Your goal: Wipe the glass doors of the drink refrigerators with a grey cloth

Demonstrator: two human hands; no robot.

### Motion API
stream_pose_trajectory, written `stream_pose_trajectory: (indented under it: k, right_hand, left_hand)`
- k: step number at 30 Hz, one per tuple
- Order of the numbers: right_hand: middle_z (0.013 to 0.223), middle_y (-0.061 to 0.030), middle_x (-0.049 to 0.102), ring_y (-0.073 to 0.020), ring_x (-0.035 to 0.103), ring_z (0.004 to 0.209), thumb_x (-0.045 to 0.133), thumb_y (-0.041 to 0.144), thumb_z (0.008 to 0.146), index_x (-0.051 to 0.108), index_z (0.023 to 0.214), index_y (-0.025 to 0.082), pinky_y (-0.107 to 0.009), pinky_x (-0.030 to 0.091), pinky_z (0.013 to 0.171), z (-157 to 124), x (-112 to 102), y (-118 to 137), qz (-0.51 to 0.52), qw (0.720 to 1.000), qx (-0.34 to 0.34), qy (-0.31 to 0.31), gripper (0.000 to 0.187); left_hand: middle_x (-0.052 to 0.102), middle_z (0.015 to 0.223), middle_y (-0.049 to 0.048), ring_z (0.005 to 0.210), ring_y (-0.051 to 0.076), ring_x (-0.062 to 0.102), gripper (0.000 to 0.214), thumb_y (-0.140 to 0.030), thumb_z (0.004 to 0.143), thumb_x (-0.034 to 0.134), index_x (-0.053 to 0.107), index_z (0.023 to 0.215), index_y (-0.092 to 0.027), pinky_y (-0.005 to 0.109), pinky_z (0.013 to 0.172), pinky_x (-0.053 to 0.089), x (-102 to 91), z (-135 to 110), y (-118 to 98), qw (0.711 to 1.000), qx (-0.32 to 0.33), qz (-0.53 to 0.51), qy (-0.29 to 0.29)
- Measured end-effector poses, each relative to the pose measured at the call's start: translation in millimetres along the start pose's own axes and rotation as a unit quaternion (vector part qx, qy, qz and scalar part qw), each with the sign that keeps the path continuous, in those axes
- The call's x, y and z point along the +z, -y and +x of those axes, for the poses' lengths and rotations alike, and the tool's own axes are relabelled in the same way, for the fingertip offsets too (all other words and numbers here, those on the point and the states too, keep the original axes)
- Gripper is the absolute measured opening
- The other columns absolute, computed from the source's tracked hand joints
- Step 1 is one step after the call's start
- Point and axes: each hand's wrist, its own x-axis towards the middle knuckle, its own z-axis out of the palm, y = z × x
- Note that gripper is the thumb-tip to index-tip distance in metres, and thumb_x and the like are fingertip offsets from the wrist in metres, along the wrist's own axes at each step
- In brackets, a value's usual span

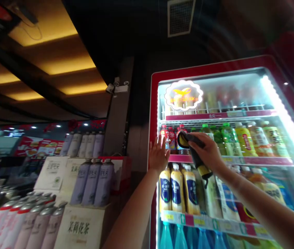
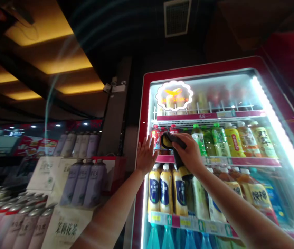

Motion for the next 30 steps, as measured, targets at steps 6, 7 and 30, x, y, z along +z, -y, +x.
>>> stream_pose_trajectory:
  k: [6, 7, 30]
  right_hand:
    - [0.121, -0.0108, 0.064, -0.0266, 0.065, 0.107, 0.056, 0.017, 0.079, 0.073, 0.115, 0.024, -0.043, 0.053, 0.097, 39, 41, -19, -0.136, 0.979, -0.152, 0.019, 0.041]
    - [0.119, -0.0103, 0.065, -0.0267, 0.065, 0.105, 0.057, 0.015, 0.079, 0.073, 0.116, 0.024, -0.043, 0.054, 0.095, 51, 51, -20, -0.157, 0.974, -0.159, 0.022, 0.041]
    - [0.145, -0.0084, 0.059, -0.03, 0.047, 0.136, 0.047, 0.009, 0.088, 0.064, 0.137, 0.026, -0.047, 0.042, 0.109, 146, 150, -39, -0.366, 0.898, -0.229, 0.09, 0.055]
  left_hand:
    - [0.025, 0.17, 0.0108, 0.158, 0.029, 0.02, 0.067, -0.046, 0.103, 0.037, 0.021, 0.162, -0.019, 0.056, 0.126, 0.026, 1.2, -8, -1, 1.0, 0.004, 0.009, -0.021]
    - [0.025, 0.17, 0.0106, 0.157, 0.029, 0.02, 0.067, -0.045, 0.103, 0.037, 0.021, 0.162, -0.019, 0.056, 0.125, 0.027, 0.5, -8, -1, 1.0, 0.002, 0.007, -0.019]
    - [0.024, 0.17, 0.0088, 0.158, 0.029, 0.019, 0.068, -0.029, 0.099, 0.041, 0.017, 0.162, -0.021, 0.057, 0.126, 0.03, 4.8, -20, 5, 0.998, 0.027, -0.032, -0.055]
